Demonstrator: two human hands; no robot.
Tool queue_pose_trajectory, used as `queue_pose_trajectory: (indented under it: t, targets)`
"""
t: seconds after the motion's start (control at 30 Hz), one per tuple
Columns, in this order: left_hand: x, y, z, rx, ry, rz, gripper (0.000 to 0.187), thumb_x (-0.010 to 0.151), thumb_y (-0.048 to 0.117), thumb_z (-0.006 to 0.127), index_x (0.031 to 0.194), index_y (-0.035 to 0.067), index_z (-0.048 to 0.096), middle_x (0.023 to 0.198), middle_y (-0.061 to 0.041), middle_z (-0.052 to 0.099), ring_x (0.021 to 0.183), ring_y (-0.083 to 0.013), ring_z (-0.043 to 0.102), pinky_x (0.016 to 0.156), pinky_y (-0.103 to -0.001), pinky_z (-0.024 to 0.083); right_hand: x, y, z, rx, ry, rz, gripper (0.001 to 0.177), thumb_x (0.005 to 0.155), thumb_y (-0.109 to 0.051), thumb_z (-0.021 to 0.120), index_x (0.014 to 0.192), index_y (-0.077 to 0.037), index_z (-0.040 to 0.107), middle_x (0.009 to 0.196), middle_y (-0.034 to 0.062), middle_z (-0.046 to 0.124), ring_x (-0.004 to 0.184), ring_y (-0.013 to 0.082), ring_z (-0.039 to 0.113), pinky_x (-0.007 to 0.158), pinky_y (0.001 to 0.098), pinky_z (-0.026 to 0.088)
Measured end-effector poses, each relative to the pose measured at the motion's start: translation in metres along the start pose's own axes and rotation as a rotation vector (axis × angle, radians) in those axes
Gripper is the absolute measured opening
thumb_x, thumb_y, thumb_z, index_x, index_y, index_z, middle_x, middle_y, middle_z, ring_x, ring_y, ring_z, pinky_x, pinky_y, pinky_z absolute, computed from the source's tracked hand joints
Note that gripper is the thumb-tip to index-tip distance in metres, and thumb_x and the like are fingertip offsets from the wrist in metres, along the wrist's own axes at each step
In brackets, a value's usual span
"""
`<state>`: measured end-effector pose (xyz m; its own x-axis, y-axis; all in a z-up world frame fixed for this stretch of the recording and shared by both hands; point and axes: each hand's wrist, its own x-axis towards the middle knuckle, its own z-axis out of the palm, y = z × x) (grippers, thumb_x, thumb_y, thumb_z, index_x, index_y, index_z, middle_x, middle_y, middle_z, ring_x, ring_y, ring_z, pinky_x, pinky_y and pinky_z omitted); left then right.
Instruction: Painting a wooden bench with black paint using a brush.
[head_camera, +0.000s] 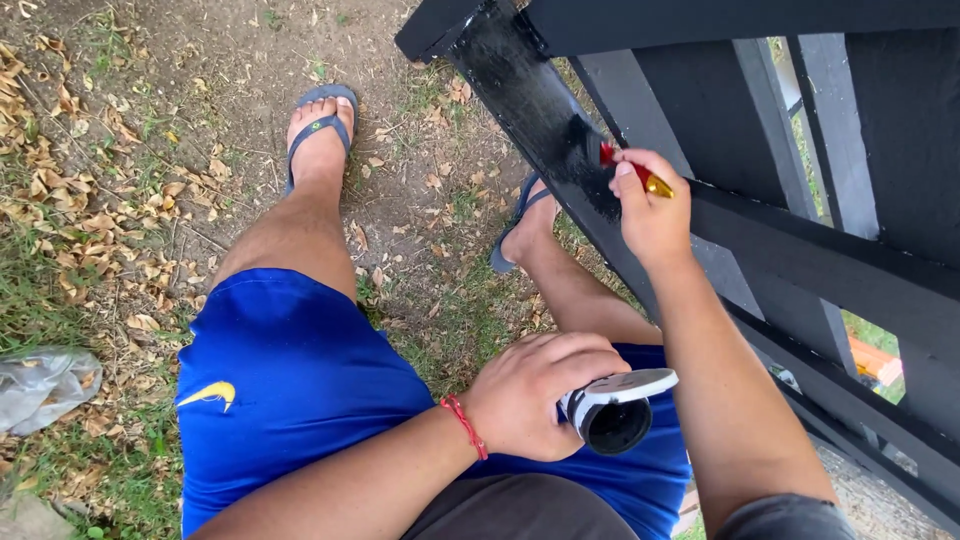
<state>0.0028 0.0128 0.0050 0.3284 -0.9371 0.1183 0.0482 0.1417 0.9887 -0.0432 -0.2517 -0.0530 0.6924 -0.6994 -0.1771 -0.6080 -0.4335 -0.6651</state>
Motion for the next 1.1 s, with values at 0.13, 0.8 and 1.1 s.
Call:
queue_pose_trajectory:
  t: [0.13,0.8,1.1]
  targets:
    - [0.001,0.001,-0.001,0.016,0.021,0.001,0.058,0.063,0.015,0.064,0.121,0.019,0.060,0.122,-0.001,0.063,0.103,-0.0289,0.068,0.089,-0.043,0.052,-0.013,0.016,-0.019,-0.435,-0.214,-0.113,0.015,0.101,-0.020,0.056,0.100,-0.013,0.069,0.079,0.0026,0.067,0.066,0.0173,0.058,0.066,0.0324,0.044]
    - [0.002,0.004,-0.004,-0.007,0.032,0.008,0.054,0.067,0.017,0.064,0.120,0.021,0.059,0.122,-0.001,0.063,0.104,-0.0277,0.069,0.088,-0.042,0.053,-0.004,0.006,0.034,0.530,0.198,0.345,0.014,0.095,-0.010,0.053,0.098,-0.002,0.064,0.063,0.0152,0.064,0.046,0.0152,0.057,0.041,0.0231,0.041]
    - [0.001,0.009,-0.001,-0.016,0.003,0.007,0.054,0.067,0.017,0.065,0.120,0.021,0.060,0.123,0.000,0.063,0.105,-0.0273,0.068,0.090,-0.042,0.053,-0.066,0.015,-0.013,-0.112,0.046,0.302,0.019,0.094,-0.017,0.053,0.090,-0.006,0.069,0.063,0.0027,0.061,0.056,0.0123,0.057,0.059,0.0251,0.048]
